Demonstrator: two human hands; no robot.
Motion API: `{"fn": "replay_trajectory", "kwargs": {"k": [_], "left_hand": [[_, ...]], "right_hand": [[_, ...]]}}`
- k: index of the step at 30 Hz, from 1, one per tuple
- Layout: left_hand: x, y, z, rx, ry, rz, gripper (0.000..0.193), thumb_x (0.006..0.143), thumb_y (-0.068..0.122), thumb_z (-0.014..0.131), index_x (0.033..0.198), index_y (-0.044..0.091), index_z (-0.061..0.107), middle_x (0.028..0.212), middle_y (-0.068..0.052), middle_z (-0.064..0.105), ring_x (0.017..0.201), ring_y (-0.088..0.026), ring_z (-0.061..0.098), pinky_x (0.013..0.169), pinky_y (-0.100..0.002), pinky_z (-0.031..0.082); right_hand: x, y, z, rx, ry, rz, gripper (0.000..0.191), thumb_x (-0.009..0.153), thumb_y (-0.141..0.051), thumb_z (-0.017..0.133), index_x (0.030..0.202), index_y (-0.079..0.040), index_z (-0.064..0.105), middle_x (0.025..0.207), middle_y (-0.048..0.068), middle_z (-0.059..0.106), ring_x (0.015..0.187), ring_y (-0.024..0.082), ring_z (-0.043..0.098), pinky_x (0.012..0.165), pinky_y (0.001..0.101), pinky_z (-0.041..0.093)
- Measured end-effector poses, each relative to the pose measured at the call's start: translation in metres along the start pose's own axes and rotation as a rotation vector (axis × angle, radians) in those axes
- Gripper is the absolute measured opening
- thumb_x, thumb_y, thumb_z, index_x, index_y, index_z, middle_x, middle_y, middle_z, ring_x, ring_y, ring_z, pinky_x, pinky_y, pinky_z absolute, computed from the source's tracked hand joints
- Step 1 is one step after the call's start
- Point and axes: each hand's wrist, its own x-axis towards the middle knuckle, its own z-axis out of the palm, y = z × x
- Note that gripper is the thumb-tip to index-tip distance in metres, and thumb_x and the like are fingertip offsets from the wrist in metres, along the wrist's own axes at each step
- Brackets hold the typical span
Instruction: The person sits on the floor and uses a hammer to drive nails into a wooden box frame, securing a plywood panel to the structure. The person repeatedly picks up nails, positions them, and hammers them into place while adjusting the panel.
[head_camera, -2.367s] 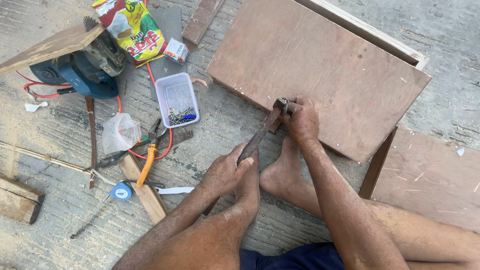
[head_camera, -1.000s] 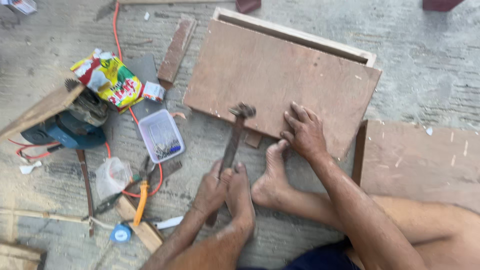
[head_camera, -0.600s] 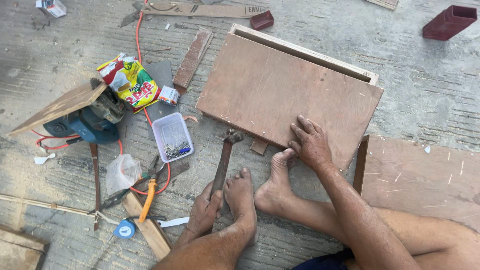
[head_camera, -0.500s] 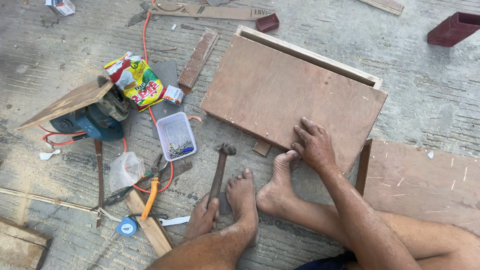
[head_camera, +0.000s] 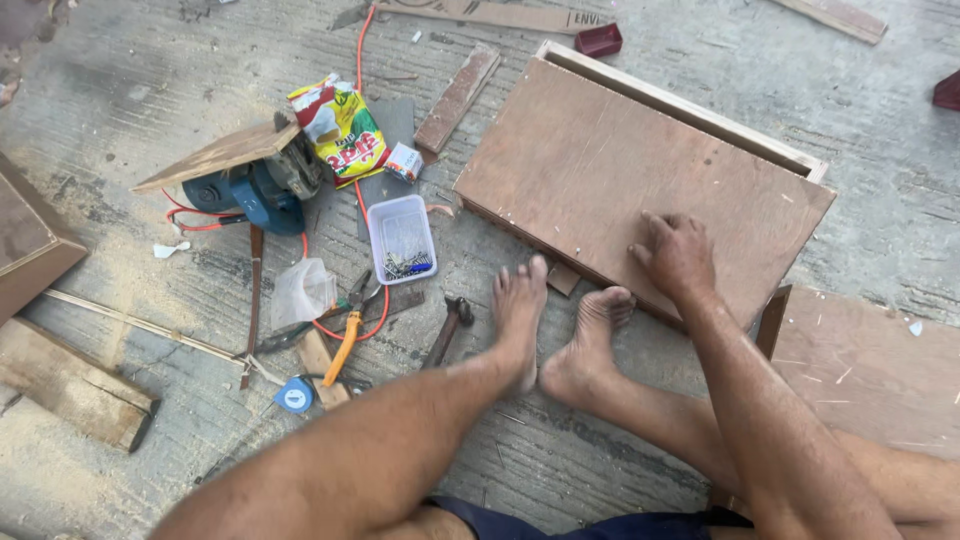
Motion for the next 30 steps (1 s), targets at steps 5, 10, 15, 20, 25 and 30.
{"fn": "replay_trajectory", "kwargs": {"k": [5,10,15,20,25,30], "left_hand": [[0.055,-0.004,0.015,-0.67,-0.588,-0.786,0.099,0.094,0.072,0.009,0.151,-0.004,0.035,0.162,-0.027,0.024,0.154,-0.04,0.011,0.125,-0.048,0.003],[0.055,-0.005,0.006,-0.644,-0.644,-0.743,0.103,0.094,0.074,0.005,0.144,-0.005,0.049,0.157,-0.029,0.039,0.15,-0.04,0.028,0.128,-0.047,0.011],[0.068,-0.005,-0.02,-0.715,-0.591,-0.809,0.1,0.093,0.076,0.009,0.134,-0.001,0.059,0.149,-0.026,0.049,0.143,-0.041,0.034,0.124,-0.049,0.017],[0.07,-0.009,-0.037,-0.869,-0.628,-0.924,0.085,0.095,0.071,0.022,0.114,0.0,0.065,0.131,-0.021,0.059,0.129,-0.035,0.044,0.115,-0.048,0.03],[0.076,-0.016,-0.039,-0.797,-0.666,-0.845,0.081,0.102,0.065,0.018,0.109,0.002,0.068,0.125,-0.02,0.065,0.127,-0.036,0.049,0.117,-0.049,0.033],[0.076,-0.02,-0.034,-0.787,-0.637,-0.856,0.078,0.102,0.065,0.024,0.116,0.002,0.067,0.128,-0.02,0.061,0.128,-0.036,0.047,0.116,-0.05,0.032]], "right_hand": [[0.045,0.004,-0.007,-0.027,0.028,-0.001,0.078,0.084,-0.043,0.081,0.151,-0.016,0.052,0.159,0.015,0.04,0.148,0.036,0.032,0.12,0.0551,0.028],[0.111,0.006,-0.013,-0.093,0.003,-0.015,0.103,0.08,-0.058,0.081,0.158,-0.009,0.036,0.167,0.021,0.02,0.154,0.038,0.017,0.122,0.0585,0.015],[0.181,0.014,-0.019,-0.134,-0.02,0.008,0.124,0.072,-0.077,0.08,0.16,-0.003,0.033,0.166,0.027,0.022,0.153,0.044,0.016,0.121,0.0611,0.015],[0.217,0.028,-0.014,-0.008,-0.141,0.127,0.118,0.074,-0.075,0.079,0.168,-0.015,0.04,0.16,0.025,0.042,0.147,0.045,0.037,0.119,0.0612,0.037],[0.223,0.029,-0.007,0.133,0.038,0.177,0.096,0.076,-0.066,0.085,0.153,-0.017,0.055,0.145,0.021,0.048,0.134,0.041,0.042,0.107,0.0564,0.041],[0.239,0.024,-0.005,0.015,0.028,0.167,0.075,0.087,-0.059,0.082,0.134,-0.004,0.065,0.12,0.022,0.065,0.105,0.035,0.065,0.086,0.0513,0.057]]}}
